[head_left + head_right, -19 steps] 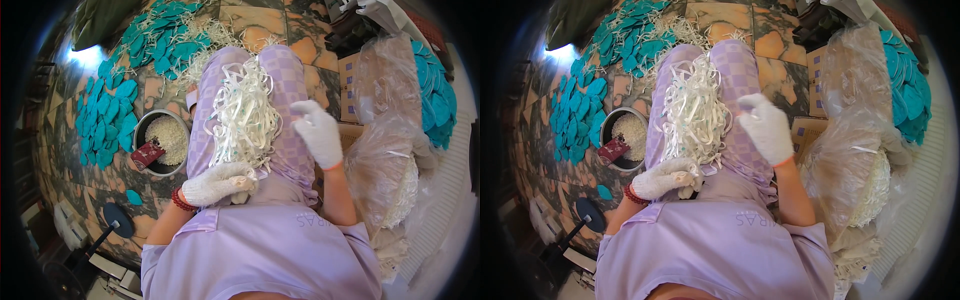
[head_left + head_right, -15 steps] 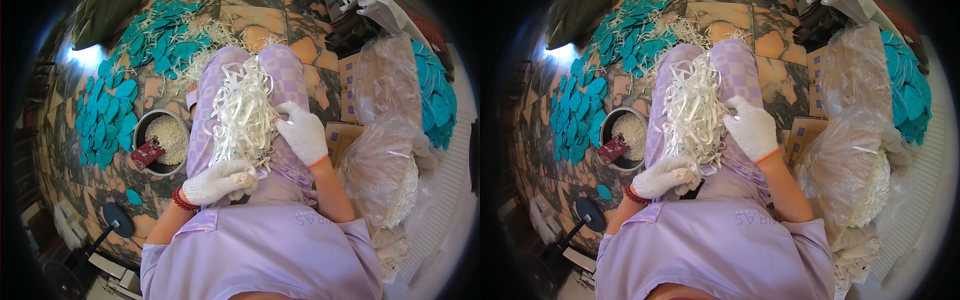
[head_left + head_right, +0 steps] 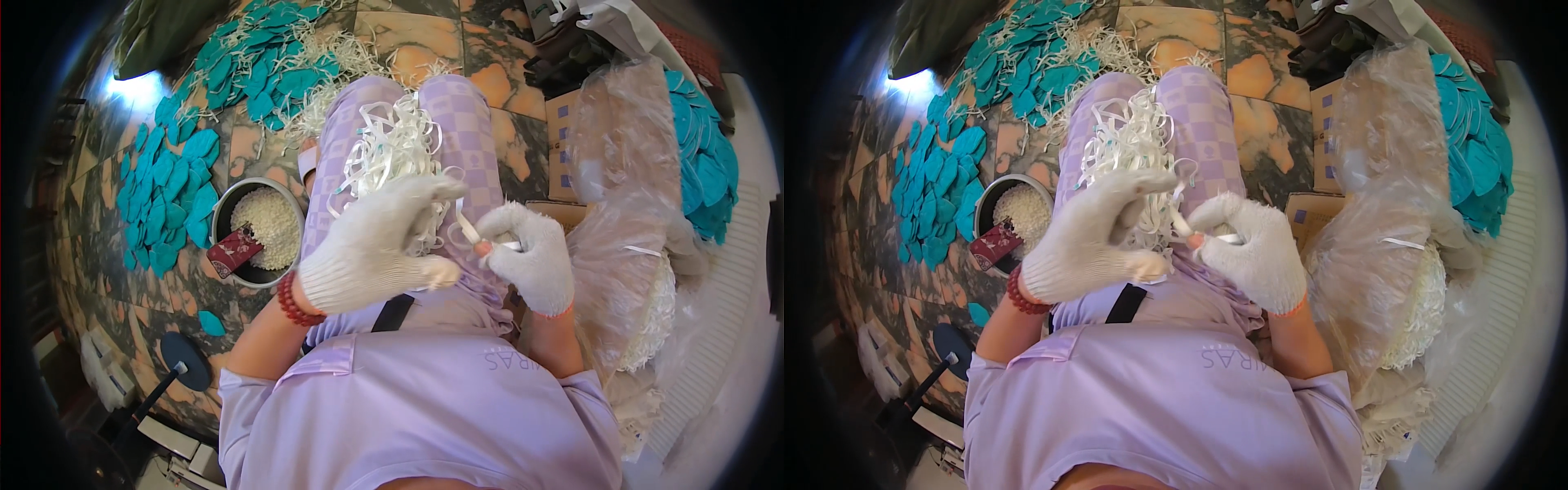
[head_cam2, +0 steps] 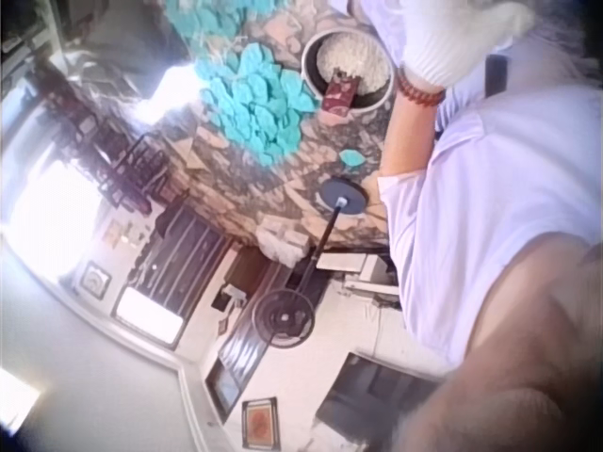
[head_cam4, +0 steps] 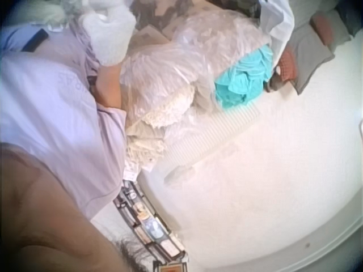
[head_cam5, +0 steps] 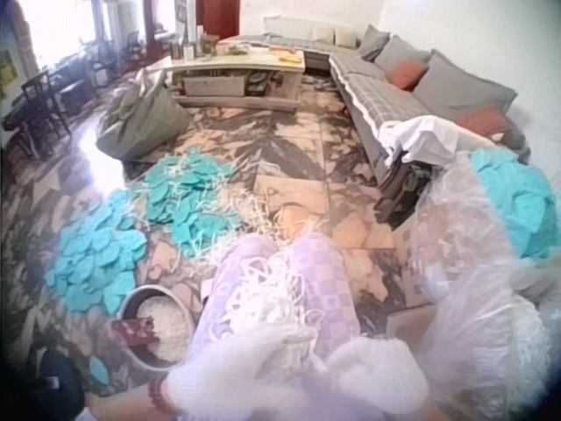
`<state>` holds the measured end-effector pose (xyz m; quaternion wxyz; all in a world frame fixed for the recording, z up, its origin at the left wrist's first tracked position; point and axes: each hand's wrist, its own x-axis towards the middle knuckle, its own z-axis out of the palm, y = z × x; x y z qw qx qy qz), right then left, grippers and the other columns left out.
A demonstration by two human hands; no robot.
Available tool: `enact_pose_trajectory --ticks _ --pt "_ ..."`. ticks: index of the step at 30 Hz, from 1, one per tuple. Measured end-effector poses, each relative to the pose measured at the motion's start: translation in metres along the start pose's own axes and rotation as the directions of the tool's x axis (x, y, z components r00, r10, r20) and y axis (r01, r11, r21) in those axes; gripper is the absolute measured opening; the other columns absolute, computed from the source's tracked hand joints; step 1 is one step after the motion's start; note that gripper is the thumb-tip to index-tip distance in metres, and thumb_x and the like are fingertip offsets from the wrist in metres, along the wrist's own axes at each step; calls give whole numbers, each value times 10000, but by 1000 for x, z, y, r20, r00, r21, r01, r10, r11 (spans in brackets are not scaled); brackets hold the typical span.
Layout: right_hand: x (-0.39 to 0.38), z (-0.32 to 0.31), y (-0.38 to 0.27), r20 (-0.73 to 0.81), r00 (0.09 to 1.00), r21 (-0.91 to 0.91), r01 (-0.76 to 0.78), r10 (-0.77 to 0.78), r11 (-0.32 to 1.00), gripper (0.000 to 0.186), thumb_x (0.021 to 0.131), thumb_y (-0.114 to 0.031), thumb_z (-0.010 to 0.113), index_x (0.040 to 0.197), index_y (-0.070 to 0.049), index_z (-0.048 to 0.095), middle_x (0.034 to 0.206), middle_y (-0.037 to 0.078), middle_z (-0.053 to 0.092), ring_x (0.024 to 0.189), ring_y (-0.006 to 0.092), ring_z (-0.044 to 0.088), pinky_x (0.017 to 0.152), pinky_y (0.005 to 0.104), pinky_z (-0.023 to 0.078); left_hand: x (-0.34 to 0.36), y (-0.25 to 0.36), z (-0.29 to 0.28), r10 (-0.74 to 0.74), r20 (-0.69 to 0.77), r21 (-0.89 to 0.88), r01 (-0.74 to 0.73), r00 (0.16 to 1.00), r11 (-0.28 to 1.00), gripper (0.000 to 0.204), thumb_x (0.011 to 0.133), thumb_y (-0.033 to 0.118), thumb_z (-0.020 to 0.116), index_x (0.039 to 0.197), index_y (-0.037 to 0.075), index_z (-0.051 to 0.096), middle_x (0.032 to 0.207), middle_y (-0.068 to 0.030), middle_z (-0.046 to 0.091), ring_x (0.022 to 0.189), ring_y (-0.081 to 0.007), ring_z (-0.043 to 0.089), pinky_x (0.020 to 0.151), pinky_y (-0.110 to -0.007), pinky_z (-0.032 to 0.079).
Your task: The person untangles white elastic straps by hand, gathers them into bunches, and places them into a clear plastic bag.
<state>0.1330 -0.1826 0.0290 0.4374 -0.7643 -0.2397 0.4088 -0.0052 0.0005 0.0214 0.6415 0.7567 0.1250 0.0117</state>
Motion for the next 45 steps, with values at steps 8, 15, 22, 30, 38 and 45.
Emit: enact_pose_trajectory --ticks 8,15,22,30,38,45 --pt "-8 -3 -11 21 1000 174 8 -12 985 125 823 2 623 943 5 655 805 37 657 675 59 558 599 215 441 23 -19 21 193 161 181 -221 968 958 214 851 246 698 993 88 667 868 -119 548 807 -303 598 712 -399 482" --pt "11 19 23 -36 996 608 87 -82 789 171 838 15 533 1008 -1 554 873 75 601 720 104 572 643 230 460 7 -38 33 -49 260 -274 123 964 954 235 979 274 609 920 47 605 832 17 541 786 -85 492 705 -259 436" --pt "13 17 30 49 995 918 -9 -90 397 116 988 -161 473 1070 -81 495 778 1 481 591 75 451 464 196 371 -8 -48 37 -73 253 -313 153 965 938 264 1024 267 524 914 37 596 821 17 530 777 -84 486 722 -255 436" --pt "39 -103 67 -541 834 776 444 111 449 135 994 -155 465 961 -78 571 754 -6 476 519 55 377 402 209 275 -60 -71 22 -55 332 -302 161 942 940 351 1033 314 484 822 41 550 801 4 506 726 -111 486 683 -255 420" --pt "47 -5 49 -236 969 81 100 -79 992 455 811 -64 625 1253 -2 536 775 60 613 613 133 591 568 261 512 -43 -47 20 -284 240 -581 371 928 724 277 1004 287 496 897 54 598 713 7 479 571 -82 409 517 -226 313" --pt "70 32 49 -205 951 -566 80 -234 820 477 801 -333 713 1199 -98 596 799 153 681 709 336 673 694 419 527 -39 -43 18 -382 218 -487 440 898 755 226 995 263 537 966 59 630 675 31 478 582 -65 413 534 -224 330"
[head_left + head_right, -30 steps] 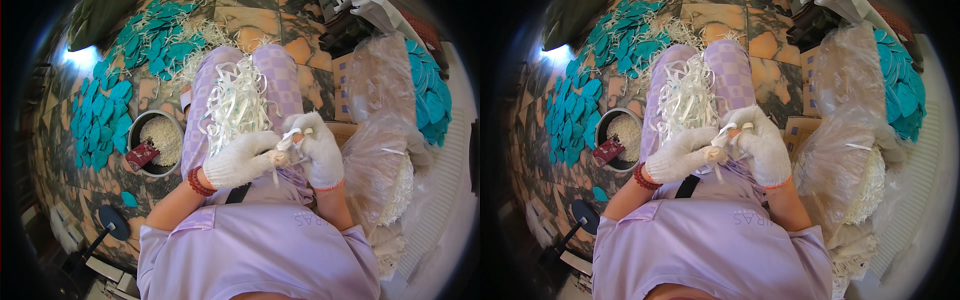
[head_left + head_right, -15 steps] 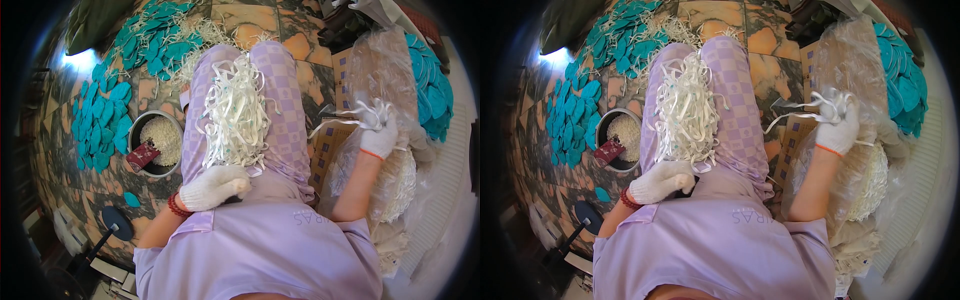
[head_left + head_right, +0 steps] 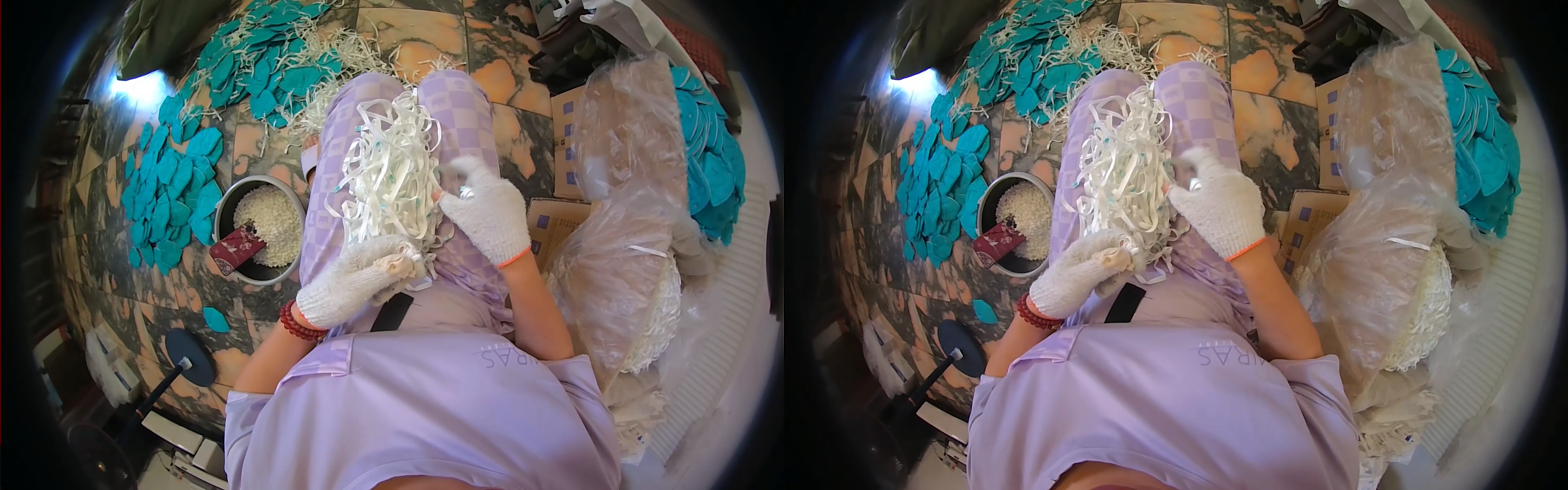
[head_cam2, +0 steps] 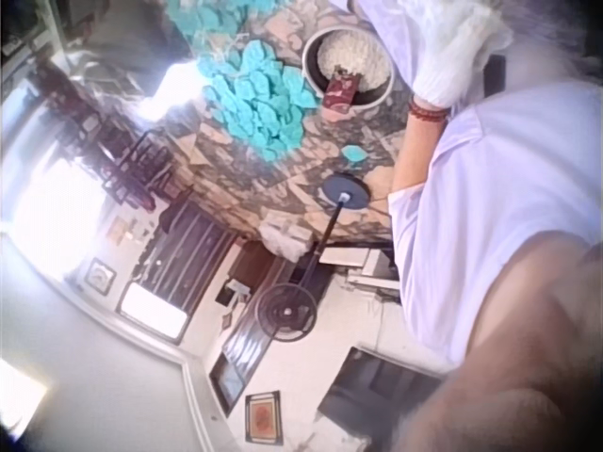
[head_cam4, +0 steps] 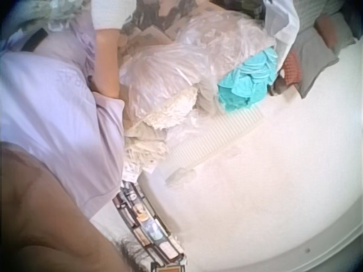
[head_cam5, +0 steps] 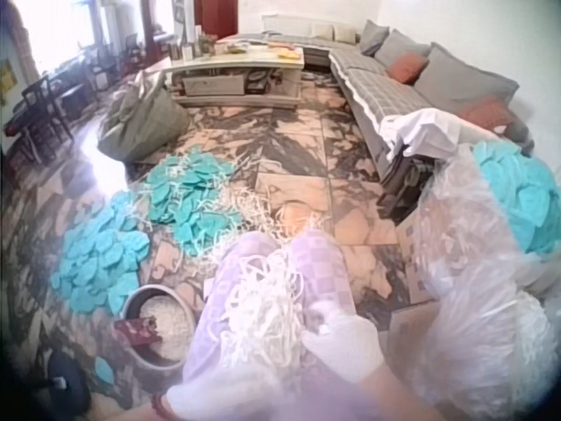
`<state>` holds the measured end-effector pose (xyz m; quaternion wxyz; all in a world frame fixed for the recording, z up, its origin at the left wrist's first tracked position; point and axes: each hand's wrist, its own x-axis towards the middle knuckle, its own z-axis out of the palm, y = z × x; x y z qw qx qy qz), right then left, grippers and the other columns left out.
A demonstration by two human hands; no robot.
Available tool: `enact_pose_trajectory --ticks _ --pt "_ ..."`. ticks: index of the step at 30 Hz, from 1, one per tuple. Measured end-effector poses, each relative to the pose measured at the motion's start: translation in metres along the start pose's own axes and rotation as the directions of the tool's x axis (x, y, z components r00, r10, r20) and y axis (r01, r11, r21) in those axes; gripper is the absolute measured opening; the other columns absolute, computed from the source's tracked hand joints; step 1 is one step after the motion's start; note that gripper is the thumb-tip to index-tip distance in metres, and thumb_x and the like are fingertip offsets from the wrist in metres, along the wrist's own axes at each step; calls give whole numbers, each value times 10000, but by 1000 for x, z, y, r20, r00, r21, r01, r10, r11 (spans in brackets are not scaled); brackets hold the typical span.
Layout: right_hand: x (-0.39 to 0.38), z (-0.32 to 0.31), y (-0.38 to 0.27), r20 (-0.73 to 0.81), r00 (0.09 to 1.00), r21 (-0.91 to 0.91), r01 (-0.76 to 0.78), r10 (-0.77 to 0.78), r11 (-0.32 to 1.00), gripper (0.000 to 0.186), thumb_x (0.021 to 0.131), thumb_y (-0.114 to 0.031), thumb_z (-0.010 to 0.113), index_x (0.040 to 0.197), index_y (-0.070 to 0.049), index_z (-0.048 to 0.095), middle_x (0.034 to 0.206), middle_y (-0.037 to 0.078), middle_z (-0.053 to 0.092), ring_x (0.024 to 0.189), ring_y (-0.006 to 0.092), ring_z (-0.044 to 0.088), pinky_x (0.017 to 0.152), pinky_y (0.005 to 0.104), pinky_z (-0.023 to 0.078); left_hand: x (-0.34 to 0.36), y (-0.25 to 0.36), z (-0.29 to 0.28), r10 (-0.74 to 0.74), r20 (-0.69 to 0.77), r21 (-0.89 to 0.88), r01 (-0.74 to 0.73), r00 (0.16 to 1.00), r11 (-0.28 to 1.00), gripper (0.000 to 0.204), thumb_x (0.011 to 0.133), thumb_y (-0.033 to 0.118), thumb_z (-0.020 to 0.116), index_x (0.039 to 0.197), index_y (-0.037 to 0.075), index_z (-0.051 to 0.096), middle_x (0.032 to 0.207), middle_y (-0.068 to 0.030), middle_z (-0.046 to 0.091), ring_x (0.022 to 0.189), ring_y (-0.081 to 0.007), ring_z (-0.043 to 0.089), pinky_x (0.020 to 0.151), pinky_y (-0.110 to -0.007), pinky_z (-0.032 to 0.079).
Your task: The person untangles white elastic straps by hand, gathers them into bunches, and places them into a clear plastic bag.
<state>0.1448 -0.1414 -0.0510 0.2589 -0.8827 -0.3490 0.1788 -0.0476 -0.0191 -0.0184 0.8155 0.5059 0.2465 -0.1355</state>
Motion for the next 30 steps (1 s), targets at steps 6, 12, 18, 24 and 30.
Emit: enact_pose_trajectory --ticks 6,12,18,24,30 --pt "-4 -3 8 168 979 485 -187 119 854 187 862 -131 635 1019 -50 694 712 76 669 642 151 658 594 302 521 4 -9 -2 66 -2 73 -66 998 995 249 987 297 556 977 59 630 710 40 479 592 -62 400 547 -207 336" --pt "-39 -46 -13 200 964 683 -265 175 681 143 847 11 631 977 16 689 794 40 666 666 67 598 564 210 490 8 30 -1 265 -130 318 -213 955 924 388 828 211 765 1149 54 616 831 19 480 692 -80 460 619 -246 421" --pt "-62 -72 -40 11 1000 789 -1 -12 615 81 866 27 596 931 -5 634 707 15 613 628 52 583 519 205 491 39 36 25 606 237 778 -522 760 350 190 804 187 743 952 105 657 867 -88 511 796 -280 557 696 -367 467" --pt "-56 -88 -8 -186 949 944 244 254 -220 285 952 -309 622 860 -74 490 662 -6 466 455 68 451 378 207 343 26 48 24 510 293 670 -554 809 493 85 894 165 640 840 100 634 880 -87 521 847 -282 552 752 -382 461" --pt "-48 -82 22 -54 943 994 17 329 112 250 923 -277 638 954 -48 541 723 17 525 598 102 553 515 242 456 30 28 4 483 351 538 -595 802 598 210 989 208 553 870 53 629 888 -83 549 854 -240 551 779 -351 466"
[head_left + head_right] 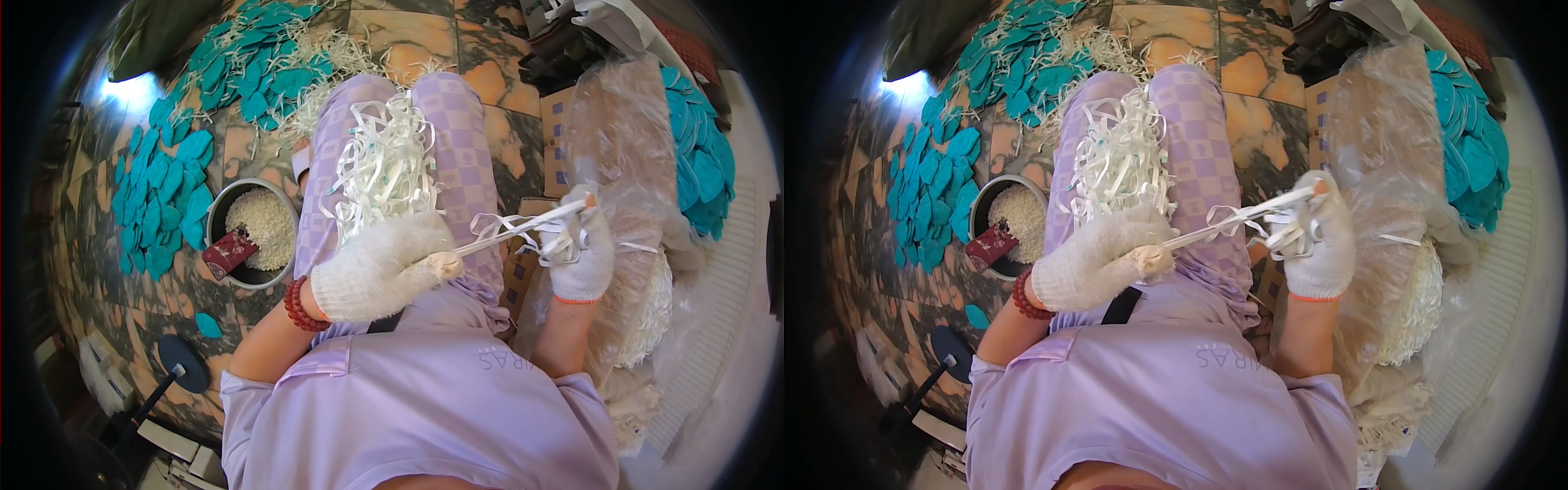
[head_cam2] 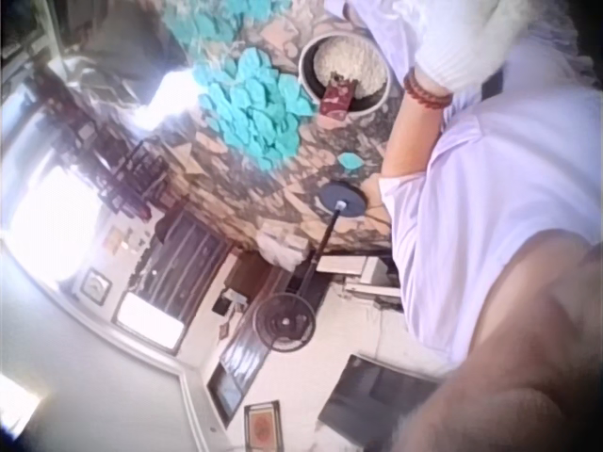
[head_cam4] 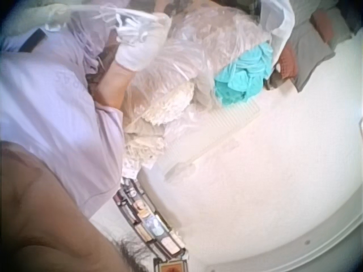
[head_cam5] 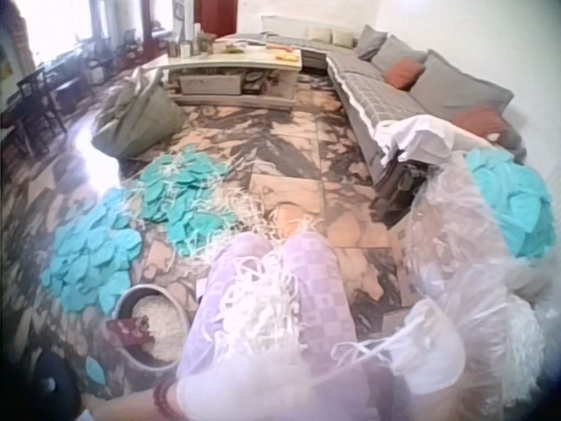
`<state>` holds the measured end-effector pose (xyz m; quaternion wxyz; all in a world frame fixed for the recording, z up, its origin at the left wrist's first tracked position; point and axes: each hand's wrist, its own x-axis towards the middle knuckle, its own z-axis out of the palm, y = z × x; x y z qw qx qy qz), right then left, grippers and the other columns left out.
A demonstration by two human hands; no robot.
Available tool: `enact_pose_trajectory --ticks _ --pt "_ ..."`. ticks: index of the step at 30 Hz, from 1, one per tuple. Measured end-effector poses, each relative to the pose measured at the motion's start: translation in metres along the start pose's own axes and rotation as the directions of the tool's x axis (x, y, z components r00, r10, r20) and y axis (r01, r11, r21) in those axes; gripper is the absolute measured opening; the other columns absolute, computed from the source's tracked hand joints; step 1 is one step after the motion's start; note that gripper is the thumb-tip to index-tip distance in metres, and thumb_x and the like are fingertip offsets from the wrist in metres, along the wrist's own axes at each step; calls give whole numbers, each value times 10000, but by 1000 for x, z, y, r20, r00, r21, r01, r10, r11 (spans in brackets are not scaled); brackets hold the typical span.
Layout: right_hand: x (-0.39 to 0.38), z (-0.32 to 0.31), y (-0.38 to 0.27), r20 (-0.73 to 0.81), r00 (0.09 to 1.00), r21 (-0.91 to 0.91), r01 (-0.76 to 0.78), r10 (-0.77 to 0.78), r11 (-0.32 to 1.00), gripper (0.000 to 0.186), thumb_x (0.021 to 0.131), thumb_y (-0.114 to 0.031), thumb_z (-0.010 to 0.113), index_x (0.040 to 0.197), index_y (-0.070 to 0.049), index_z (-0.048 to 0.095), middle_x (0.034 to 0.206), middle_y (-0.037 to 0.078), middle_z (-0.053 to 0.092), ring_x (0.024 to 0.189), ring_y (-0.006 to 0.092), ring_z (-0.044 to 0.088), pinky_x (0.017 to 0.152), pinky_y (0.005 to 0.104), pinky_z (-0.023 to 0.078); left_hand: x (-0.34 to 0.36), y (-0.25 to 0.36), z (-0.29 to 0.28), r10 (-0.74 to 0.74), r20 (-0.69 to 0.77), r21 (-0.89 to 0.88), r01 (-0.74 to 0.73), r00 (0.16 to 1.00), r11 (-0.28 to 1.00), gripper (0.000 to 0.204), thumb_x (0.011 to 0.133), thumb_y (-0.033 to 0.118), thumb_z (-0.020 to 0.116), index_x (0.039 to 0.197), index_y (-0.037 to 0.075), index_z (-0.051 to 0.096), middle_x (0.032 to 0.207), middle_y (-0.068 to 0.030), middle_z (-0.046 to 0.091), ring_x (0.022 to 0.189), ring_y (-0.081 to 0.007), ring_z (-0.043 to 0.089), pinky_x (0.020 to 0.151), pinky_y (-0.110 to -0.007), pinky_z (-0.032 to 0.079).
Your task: The person untangles white elastic straps by hand, gathers them into bunches, and places them into a clear plastic bag.
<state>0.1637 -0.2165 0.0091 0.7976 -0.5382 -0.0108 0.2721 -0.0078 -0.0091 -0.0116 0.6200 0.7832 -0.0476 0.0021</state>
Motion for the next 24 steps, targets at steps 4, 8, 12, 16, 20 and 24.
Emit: enact_pose_trajectory --ticks 4,8,12,16,20,24 --pt "2 -6 -14 -77 996 -522 -72 37 850 245 895 -138 543 1096 -7 594 732 12 542 695 95 586 605 241 480 -8 -7 4 -313 135 -399 341 940 851 194 1000 182 545 934 26 640 871 -46 595 827 -152 547 788 -304 470" --pt "-17 16 -14 204 968 -615 243 -146 750 572 742 42 647 1306 -16 570 801 -8 590 669 50 517 610 195 436 0 4 5 -375 93 -308 385 922 870 165 980 153 578 989 0 640 883 -31 624 832 -108 548 789 -271 474" --pt "-20 22 6 737 676 -619 653 34 437 697 702 28 680 1367 -138 553 797 68 647 616 202 584 569 312 486 5 15 8 -345 111 -73 354 932 933 160 954 135 613 1021 -8 641 882 -40 647 809 -119 584 762 -286 494" --pt "-18 43 12 727 613 -681 700 310 212 657 731 -51 689 1359 -191 558 790 117 674 566 303 635 521 401 515 4 36 -2 -330 66 320 294 942 901 142 939 129 602 1019 29 665 846 -97 645 760 -229 619 734 -333 501" --pt "-21 52 23 737 654 -662 644 172 384 458 764 -111 706 1214 -133 622 859 126 670 675 311 661 602 393 524 -3 28 -1 -233 -18 234 231 972 944 143 933 126 594 1016 40 673 860 -129 636 765 -277 609 726 -347 497" --pt "-11 33 34 727 584 -684 665 361 301 293 788 -107 695 1080 -96 672 857 124 652 709 328 639 668 382 524 -1 38 -7 -333 -12 4 333 943 943 152 940 146 604 1007 28 672 854 -107 647 764 -215 609 733 -328 497"
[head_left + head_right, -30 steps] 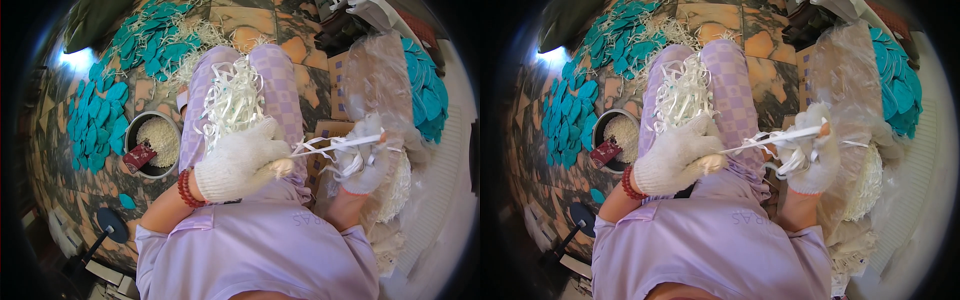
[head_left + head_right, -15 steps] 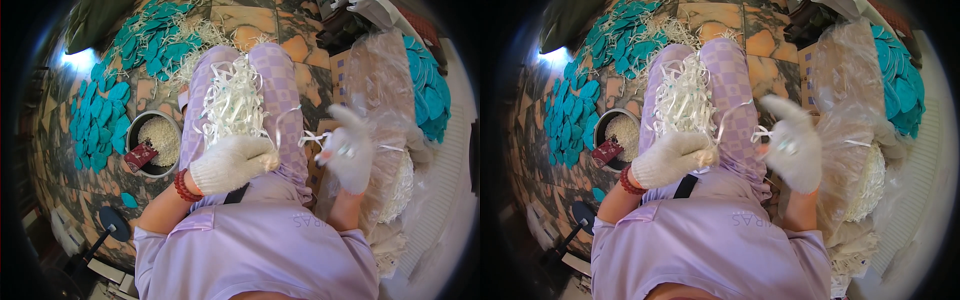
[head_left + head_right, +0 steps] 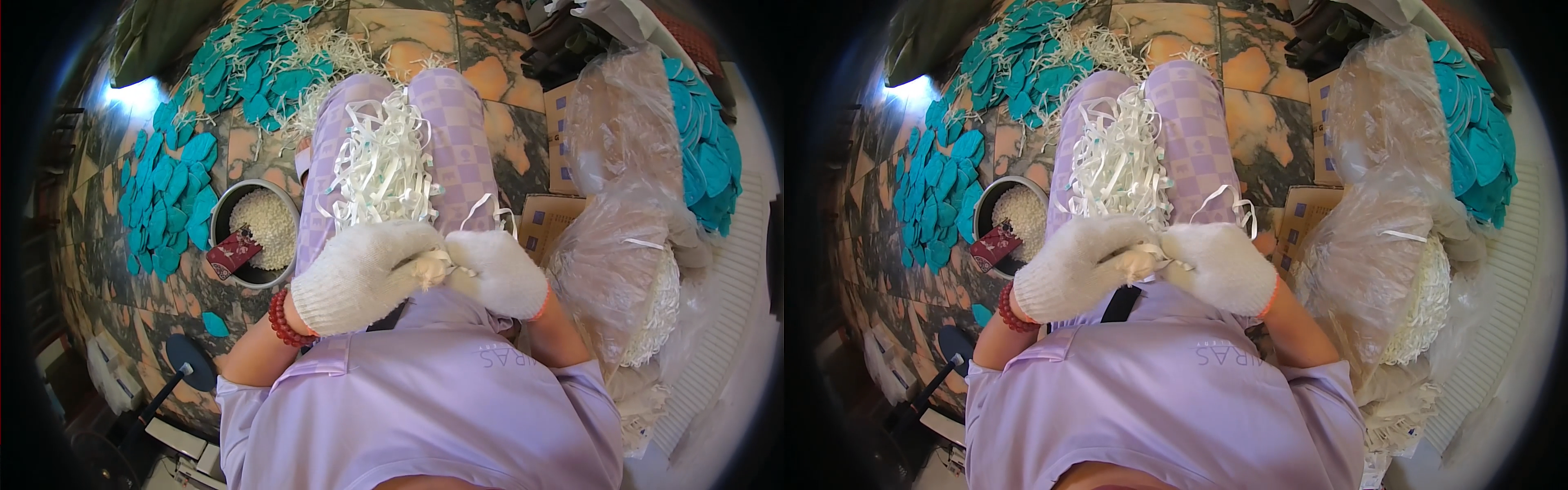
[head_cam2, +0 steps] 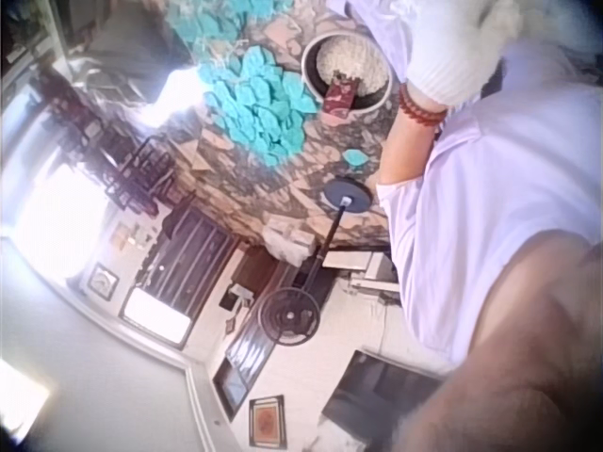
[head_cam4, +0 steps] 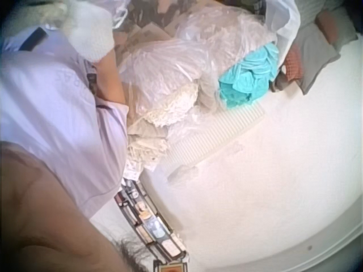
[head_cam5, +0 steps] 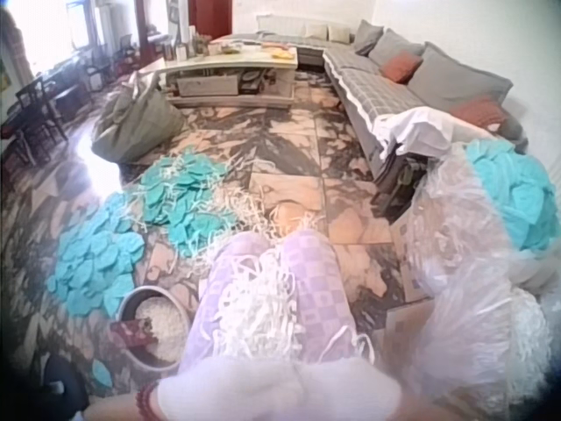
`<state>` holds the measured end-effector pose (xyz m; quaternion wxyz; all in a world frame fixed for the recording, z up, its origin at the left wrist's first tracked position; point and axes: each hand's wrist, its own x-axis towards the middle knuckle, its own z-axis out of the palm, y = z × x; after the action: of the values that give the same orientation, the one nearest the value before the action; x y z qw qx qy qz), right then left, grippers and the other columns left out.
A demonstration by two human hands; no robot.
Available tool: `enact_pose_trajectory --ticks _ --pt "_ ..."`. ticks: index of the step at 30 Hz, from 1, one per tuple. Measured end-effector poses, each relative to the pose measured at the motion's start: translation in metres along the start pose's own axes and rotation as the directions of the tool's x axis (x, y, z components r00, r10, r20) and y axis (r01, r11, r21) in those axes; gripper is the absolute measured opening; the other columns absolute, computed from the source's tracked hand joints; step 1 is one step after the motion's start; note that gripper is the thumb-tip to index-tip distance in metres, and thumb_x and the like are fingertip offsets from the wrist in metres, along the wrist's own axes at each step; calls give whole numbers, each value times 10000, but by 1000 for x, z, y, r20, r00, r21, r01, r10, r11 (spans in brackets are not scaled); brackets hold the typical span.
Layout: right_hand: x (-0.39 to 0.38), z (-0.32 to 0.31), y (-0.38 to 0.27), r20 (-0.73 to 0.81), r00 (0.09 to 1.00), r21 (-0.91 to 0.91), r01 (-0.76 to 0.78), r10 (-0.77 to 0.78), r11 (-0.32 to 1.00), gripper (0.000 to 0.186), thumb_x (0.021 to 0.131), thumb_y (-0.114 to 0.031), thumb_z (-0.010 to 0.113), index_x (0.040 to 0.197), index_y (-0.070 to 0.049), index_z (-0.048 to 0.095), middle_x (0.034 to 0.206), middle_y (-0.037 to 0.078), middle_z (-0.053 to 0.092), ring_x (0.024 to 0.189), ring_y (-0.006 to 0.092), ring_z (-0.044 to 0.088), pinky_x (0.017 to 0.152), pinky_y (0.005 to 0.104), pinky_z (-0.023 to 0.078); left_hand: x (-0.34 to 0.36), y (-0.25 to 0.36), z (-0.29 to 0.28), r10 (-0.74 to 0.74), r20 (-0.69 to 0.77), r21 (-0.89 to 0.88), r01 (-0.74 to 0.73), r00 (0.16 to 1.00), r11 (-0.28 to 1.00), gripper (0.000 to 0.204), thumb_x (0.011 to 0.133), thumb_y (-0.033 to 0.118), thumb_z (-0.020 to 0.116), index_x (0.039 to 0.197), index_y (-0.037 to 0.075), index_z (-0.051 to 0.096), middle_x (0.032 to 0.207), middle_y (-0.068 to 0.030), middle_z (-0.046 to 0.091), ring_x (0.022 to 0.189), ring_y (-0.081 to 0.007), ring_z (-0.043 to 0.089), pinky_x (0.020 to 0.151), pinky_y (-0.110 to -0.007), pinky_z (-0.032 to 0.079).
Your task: The person untangles white elastic straps by hand, gathers them into bunches, and places them into a clear plastic bag.
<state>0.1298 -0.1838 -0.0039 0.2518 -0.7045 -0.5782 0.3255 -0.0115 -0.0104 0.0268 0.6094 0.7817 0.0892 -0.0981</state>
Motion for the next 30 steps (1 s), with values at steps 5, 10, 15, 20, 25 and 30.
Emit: enact_pose_trajectory --ticks 5,10,15,20,25,30 --pt "-7 1 -1 -292 957 535 163 0 829 202 924 -210 622 905 -13 657 763 90 614 622 230 591 623 353 492 1 -10 2 -47 -15 -44 47 999 998 178 965 171 596 999 14 672 860 -75 651 788 -153 592 757 -302 491" --pt "-12 -4 -14 -228 950 968 197 216 154 311 984 -294 575 791 -50 578 709 63 573 541 127 509 519 278 441 0 -22 21 58 115 -290 -22 992 957 232 1012 223 535 1038 19 643 858 -96 631 790 -199 585 757 -328 482" --pt "-21 -29 4 -432 882 879 458 188 -131 327 1037 -332 450 781 -130 460 591 20 430 420 120 371 431 280 395 -15 -35 23 -9 231 -425 109 973 899 268 1034 235 498 980 5 625 834 -67 591 779 -160 538 765 -308 471" --pt "-46 -76 37 -566 527 732 674 634 94 340 1041 -349 406 786 -130 454 609 23 421 456 140 403 404 311 390 -36 -54 21 -67 284 -502 208 957 840 338 1037 302 497 861 22 565 783 -8 520 736 -116 458 706 -275 423" --pt "-35 -61 23 -647 521 727 642 558 243 334 1044 -378 422 810 -142 455 621 8 435 485 139 408 446 308 405 -32 -64 25 42 273 -487 101 961 867 290 1044 271 474 957 32 612 750 6 519 677 -97 465 658 -255 429" --pt "11 -30 -20 -447 895 892 445 6 86 353 1035 -394 476 807 -126 464 603 10 432 445 117 381 431 293 387 -1 -58 33 11 219 -791 170 976 588 277 1015 290 524 1056 25 595 797 -5 550 628 -85 510 547 -245 399"
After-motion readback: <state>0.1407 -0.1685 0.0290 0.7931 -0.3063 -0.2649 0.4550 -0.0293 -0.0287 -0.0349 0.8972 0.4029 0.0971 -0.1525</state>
